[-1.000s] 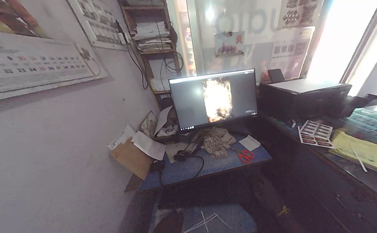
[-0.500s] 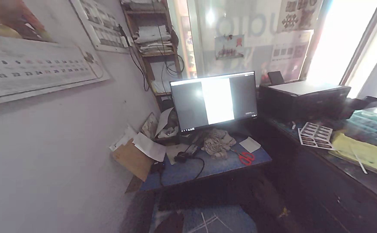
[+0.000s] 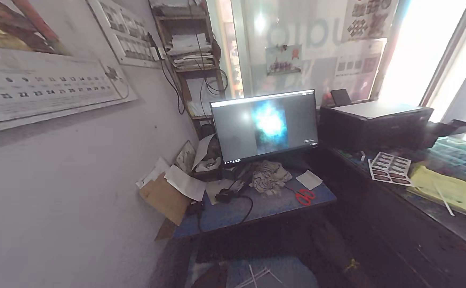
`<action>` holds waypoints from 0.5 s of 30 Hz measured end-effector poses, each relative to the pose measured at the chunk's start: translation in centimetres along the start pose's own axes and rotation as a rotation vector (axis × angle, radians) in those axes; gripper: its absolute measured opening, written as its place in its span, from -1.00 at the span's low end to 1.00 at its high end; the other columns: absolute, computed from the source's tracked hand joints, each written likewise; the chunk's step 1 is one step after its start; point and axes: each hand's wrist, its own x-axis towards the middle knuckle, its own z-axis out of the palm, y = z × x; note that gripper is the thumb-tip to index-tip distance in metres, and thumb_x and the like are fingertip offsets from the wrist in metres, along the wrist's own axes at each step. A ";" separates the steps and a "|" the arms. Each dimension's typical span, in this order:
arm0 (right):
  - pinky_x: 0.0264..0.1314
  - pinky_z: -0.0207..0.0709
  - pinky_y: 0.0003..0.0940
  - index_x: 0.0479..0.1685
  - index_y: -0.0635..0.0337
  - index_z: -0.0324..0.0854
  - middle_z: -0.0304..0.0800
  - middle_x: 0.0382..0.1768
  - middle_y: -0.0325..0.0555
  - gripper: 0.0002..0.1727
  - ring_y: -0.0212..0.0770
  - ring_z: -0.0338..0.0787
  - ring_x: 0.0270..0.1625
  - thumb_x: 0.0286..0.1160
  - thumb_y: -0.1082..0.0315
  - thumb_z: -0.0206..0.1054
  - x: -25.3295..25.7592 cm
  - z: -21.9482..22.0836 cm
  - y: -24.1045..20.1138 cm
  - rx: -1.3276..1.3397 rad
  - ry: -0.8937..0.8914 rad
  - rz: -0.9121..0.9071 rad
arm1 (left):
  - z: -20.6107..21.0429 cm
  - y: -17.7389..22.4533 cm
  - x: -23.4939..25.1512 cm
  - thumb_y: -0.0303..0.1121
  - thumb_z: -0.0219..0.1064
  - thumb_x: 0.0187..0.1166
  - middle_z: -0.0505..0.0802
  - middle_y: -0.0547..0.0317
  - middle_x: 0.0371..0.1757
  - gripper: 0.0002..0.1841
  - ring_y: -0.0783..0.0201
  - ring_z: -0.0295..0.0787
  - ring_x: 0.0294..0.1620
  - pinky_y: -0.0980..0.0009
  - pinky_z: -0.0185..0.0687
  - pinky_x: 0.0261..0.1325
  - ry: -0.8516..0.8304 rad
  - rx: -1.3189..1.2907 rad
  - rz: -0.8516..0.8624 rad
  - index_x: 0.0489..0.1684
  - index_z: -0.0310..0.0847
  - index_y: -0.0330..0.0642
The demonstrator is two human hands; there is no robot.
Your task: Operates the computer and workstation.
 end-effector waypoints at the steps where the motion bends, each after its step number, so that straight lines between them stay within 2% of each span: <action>1: 0.76 0.30 0.08 0.64 -0.03 0.53 0.24 0.78 0.22 -0.41 0.18 0.33 0.78 0.65 -0.01 0.24 0.0 0.1 0.0 -0.004 0.004 0.003 | 0.1 -0.1 0.0 0.17 0.00 0.76 0.93 -0.15 -0.01 -0.40 -0.17 0.88 0.12 -0.26 0.69 0.15 0.011 -0.006 0.008 0.06 0.82 -0.15; 8: 0.77 0.30 0.04 0.65 -0.08 0.53 0.25 0.78 0.17 -0.43 0.13 0.35 0.78 0.66 0.01 0.23 0.1 0.0 0.0 -0.001 -0.009 0.003 | 0.0 0.0 -0.2 0.15 -0.02 0.78 0.92 -0.15 0.04 -0.40 -0.17 0.87 0.16 -0.25 0.67 0.20 -0.003 0.014 0.020 0.09 0.82 -0.16; 15: 0.77 0.29 0.05 0.66 -0.03 0.51 0.25 0.78 0.19 -0.41 0.15 0.34 0.78 0.64 0.03 0.25 0.3 0.3 0.5 0.002 0.002 -0.009 | 0.0 0.0 0.0 0.15 -0.01 0.78 0.93 -0.13 0.00 -0.41 -0.17 0.87 0.14 -0.25 0.68 0.17 0.007 0.011 0.024 0.06 0.82 -0.15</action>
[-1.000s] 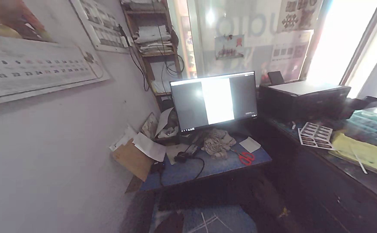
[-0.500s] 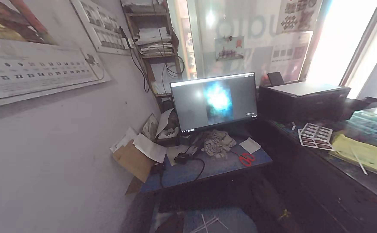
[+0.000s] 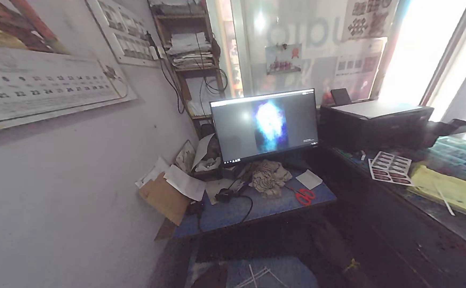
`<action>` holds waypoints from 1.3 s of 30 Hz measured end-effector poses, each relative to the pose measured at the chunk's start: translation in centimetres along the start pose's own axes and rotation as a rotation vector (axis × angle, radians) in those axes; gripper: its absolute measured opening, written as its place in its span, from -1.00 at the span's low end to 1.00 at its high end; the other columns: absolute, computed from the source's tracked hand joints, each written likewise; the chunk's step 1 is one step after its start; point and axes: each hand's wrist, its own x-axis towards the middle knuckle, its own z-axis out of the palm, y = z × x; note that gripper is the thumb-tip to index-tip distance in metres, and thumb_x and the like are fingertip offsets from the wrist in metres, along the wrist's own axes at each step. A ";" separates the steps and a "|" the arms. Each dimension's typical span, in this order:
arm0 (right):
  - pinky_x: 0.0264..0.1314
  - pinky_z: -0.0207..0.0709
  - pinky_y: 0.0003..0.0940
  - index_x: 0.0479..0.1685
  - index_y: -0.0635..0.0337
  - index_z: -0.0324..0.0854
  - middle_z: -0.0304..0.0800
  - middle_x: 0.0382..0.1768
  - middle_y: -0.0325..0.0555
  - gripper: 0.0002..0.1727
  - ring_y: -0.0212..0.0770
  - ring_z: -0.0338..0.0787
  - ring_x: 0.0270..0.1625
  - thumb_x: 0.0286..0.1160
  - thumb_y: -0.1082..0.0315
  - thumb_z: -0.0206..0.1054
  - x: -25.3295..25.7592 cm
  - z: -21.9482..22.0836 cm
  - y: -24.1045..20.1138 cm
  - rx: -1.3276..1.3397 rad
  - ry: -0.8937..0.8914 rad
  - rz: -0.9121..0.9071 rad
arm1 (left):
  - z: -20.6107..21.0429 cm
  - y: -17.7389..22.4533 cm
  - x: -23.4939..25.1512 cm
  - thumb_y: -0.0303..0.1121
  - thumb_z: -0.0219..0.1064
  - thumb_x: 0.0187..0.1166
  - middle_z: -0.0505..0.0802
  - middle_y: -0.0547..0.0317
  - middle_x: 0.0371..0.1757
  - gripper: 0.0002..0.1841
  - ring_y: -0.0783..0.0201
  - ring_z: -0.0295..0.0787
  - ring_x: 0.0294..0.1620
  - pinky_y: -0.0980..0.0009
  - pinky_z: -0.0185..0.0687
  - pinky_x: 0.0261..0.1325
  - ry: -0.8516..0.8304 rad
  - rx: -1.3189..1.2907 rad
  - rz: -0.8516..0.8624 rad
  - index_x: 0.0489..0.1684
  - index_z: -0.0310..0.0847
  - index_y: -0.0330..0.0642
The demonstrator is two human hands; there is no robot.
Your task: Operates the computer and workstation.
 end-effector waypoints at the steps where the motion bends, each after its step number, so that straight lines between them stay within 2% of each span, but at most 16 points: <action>1: 0.77 0.28 0.05 0.67 -0.03 0.50 0.25 0.78 0.19 -0.40 0.14 0.33 0.78 0.65 0.03 0.24 0.1 0.1 0.1 -0.004 -0.001 -0.007 | 0.0 0.0 0.0 0.15 -0.01 0.77 0.93 -0.14 0.00 -0.41 -0.17 0.87 0.14 -0.25 0.68 0.17 0.005 0.000 0.000 0.06 0.82 -0.15; 4: 0.76 0.32 0.05 0.65 -0.01 0.52 0.39 0.71 0.17 -0.40 0.15 0.42 0.73 0.64 0.01 0.22 0.3 0.9 0.6 -0.004 0.088 -0.062 | 0.1 -0.1 0.1 0.15 -0.02 0.78 0.93 -0.13 0.02 -0.40 -0.17 0.87 0.16 -0.25 0.68 0.18 -0.006 0.010 -0.009 0.07 0.82 -0.15; 8: 0.74 0.35 0.04 0.79 -0.10 0.34 0.34 0.75 0.12 -0.33 0.12 0.42 0.74 0.65 0.04 0.24 -0.1 0.5 0.0 0.015 0.114 -0.059 | 0.2 -0.1 0.1 0.16 -0.03 0.78 0.93 -0.13 0.02 -0.40 -0.17 0.86 0.17 -0.25 0.67 0.19 -0.024 0.015 -0.011 0.06 0.82 -0.15; 9: 0.74 0.35 0.04 0.77 -0.09 0.36 0.35 0.74 0.14 -0.34 0.14 0.41 0.74 0.65 0.04 0.24 -0.1 0.4 -0.1 0.014 0.103 -0.050 | 0.2 -0.1 0.1 0.16 -0.03 0.78 0.93 -0.14 0.03 -0.40 -0.17 0.86 0.18 -0.25 0.67 0.20 -0.025 0.012 -0.008 0.07 0.82 -0.15; 11: 0.80 0.23 0.11 0.66 0.08 0.49 0.40 0.69 0.26 -0.40 0.25 0.36 0.76 0.70 0.04 0.18 -0.2 -0.3 -0.5 0.017 0.043 -0.041 | 0.0 0.0 0.1 0.15 -0.03 0.79 0.92 -0.14 0.03 -0.40 -0.17 0.86 0.18 -0.25 0.67 0.20 -0.023 0.011 -0.002 0.07 0.81 -0.16; 13: 0.81 0.19 0.12 0.55 0.17 0.58 0.41 0.67 0.32 -0.45 0.28 0.35 0.76 0.72 0.05 0.15 -0.4 -1.2 -1.1 0.004 -0.025 -0.016 | 0.0 0.0 0.0 0.14 -0.01 0.78 0.93 -0.14 0.03 -0.41 -0.17 0.87 0.16 -0.25 0.67 0.20 -0.010 0.008 0.002 0.08 0.82 -0.16; 17: 0.83 0.19 0.02 0.66 0.01 0.50 0.20 0.80 0.21 -0.41 0.13 0.26 0.82 0.69 0.02 0.21 -0.3 -0.7 -0.8 -0.018 -0.045 0.032 | 0.2 -0.2 0.2 0.14 0.00 0.78 0.93 -0.12 0.05 -0.42 -0.15 0.87 0.17 -0.24 0.68 0.20 0.002 0.010 0.010 0.10 0.82 -0.13; 21: 0.83 0.19 0.04 0.75 -0.04 0.38 0.21 0.79 0.22 -0.36 0.15 0.27 0.82 0.69 0.03 0.23 -0.3 -0.5 -0.7 -0.017 -0.010 0.004 | 0.1 -0.1 0.0 0.15 -0.01 0.78 0.93 -0.12 0.05 -0.42 -0.15 0.86 0.19 -0.24 0.67 0.23 -0.008 0.007 0.008 0.10 0.82 -0.12; 29: 0.80 0.24 0.04 0.74 -0.05 0.41 0.23 0.79 0.18 -0.37 0.13 0.31 0.80 0.66 0.05 0.25 -0.4 -0.6 -0.8 -0.010 0.006 -0.006 | -0.1 0.0 0.1 0.17 -0.03 0.77 0.94 -0.11 0.00 -0.40 -0.16 0.88 0.14 -0.25 0.69 0.15 -0.020 0.016 0.000 0.03 0.82 -0.13; 33: 0.77 0.29 0.03 0.66 -0.03 0.50 0.41 0.70 0.16 -0.42 0.16 0.42 0.73 0.68 0.03 0.19 0.1 -0.1 -0.4 -0.021 0.031 -0.049 | -0.3 0.1 0.0 0.15 -0.02 0.78 0.94 -0.11 0.01 -0.41 -0.17 0.87 0.16 -0.25 0.69 0.17 -0.033 0.009 -0.007 0.04 0.82 -0.13; 35: 0.77 0.29 -0.01 0.66 -0.07 0.51 0.45 0.68 0.12 -0.43 0.11 0.44 0.72 0.70 0.00 0.14 0.2 -0.1 -0.5 -0.034 0.035 -0.053 | -0.5 0.1 0.0 0.13 -0.01 0.78 0.93 -0.11 0.02 -0.43 -0.17 0.87 0.16 -0.25 0.68 0.18 -0.034 -0.002 -0.010 0.06 0.82 -0.12; 37: 0.78 0.29 -0.03 0.71 -0.11 0.46 0.41 0.71 0.08 -0.43 0.07 0.42 0.74 0.71 0.05 0.11 -0.3 -1.7 -2.2 -0.029 0.023 -0.051 | -1.0 0.3 0.0 0.12 0.01 0.78 0.93 -0.11 0.06 -0.45 -0.16 0.86 0.19 -0.26 0.67 0.22 -0.061 -0.032 -0.027 0.13 0.81 -0.11; 39: 0.80 0.25 0.00 0.73 -0.06 0.41 0.34 0.75 0.14 -0.42 0.11 0.36 0.77 0.72 0.11 0.14 -0.8 -3.3 -3.8 0.014 0.006 -0.029 | -1.5 0.5 -0.1 0.08 0.04 0.76 0.92 -0.14 0.07 -0.47 -0.17 0.86 0.19 -0.28 0.65 0.23 -0.072 -0.071 -0.041 0.17 0.81 -0.11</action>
